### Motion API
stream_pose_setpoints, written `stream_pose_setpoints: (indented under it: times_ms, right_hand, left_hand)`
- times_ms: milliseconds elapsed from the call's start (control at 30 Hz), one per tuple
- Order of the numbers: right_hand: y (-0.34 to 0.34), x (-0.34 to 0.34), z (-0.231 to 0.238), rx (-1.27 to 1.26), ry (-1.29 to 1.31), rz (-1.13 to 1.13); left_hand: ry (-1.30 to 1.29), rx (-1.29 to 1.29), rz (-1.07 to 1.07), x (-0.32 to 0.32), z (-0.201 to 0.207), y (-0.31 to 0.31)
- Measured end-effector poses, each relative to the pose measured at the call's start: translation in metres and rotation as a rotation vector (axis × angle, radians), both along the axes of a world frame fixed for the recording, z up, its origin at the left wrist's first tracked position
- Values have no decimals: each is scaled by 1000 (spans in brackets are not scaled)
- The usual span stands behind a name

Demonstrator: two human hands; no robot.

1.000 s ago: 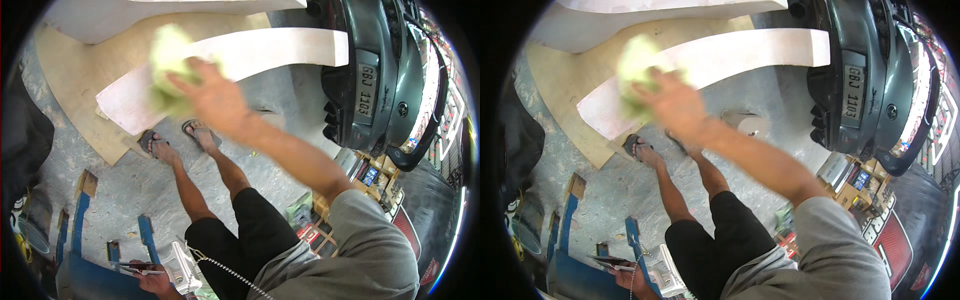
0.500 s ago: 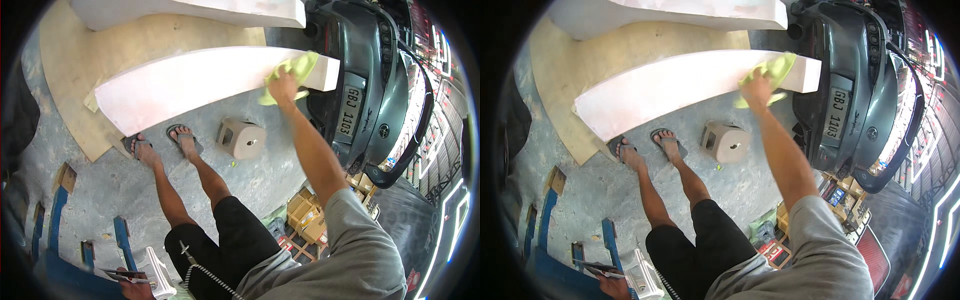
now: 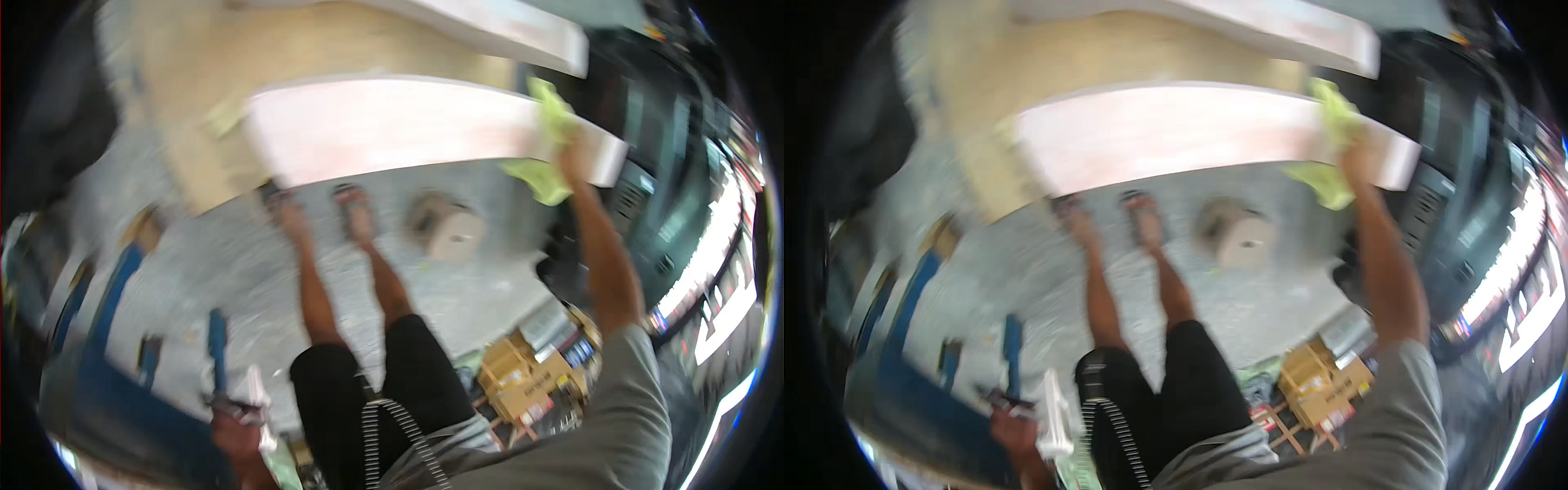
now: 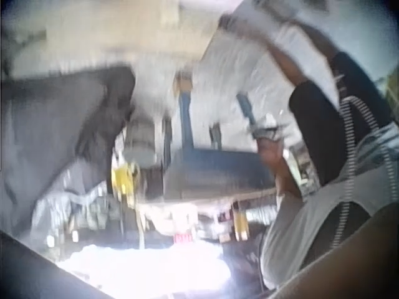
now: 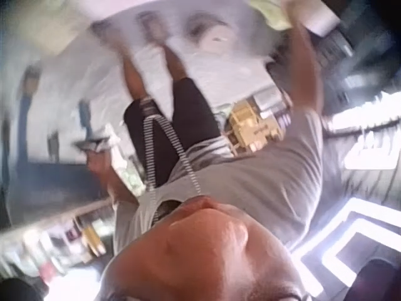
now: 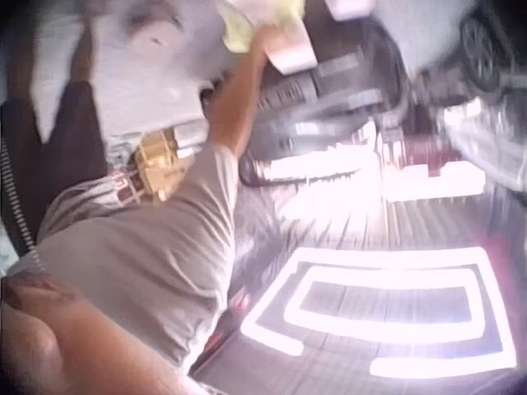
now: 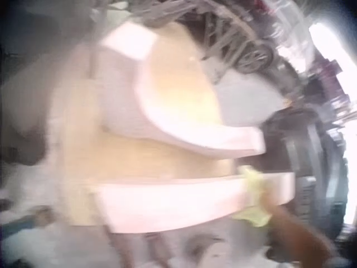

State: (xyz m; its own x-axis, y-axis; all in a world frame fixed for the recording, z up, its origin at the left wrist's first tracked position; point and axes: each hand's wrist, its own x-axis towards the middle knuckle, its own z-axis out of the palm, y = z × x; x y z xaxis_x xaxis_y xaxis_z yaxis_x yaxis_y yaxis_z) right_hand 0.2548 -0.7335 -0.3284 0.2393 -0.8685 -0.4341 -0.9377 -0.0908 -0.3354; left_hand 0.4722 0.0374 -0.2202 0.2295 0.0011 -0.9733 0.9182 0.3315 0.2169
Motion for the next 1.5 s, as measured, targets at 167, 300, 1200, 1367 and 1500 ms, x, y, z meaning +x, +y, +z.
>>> stream_pose_setpoints:
  times_ms: [167,300,1200,1367,1500]
  right_hand:
    - [31,36,-49,-431,366,567]
    - [189,161,-63,-442,65,584]
    - [396,312,24,1048,-656,672]
    - [333,236,187,1517,-765,657]
    - [309,194,271,1542,-862,543]
  left_hand:
    - [-139,-432,71,-11,-3,-33]
    - [-195,-560,125,-8,-13,-68]
    - [-530,-378,452,0,-1,-145]
    - [-736,-445,452,-18,94,-234]
    - [-837,-617,470,-42,167,-284]
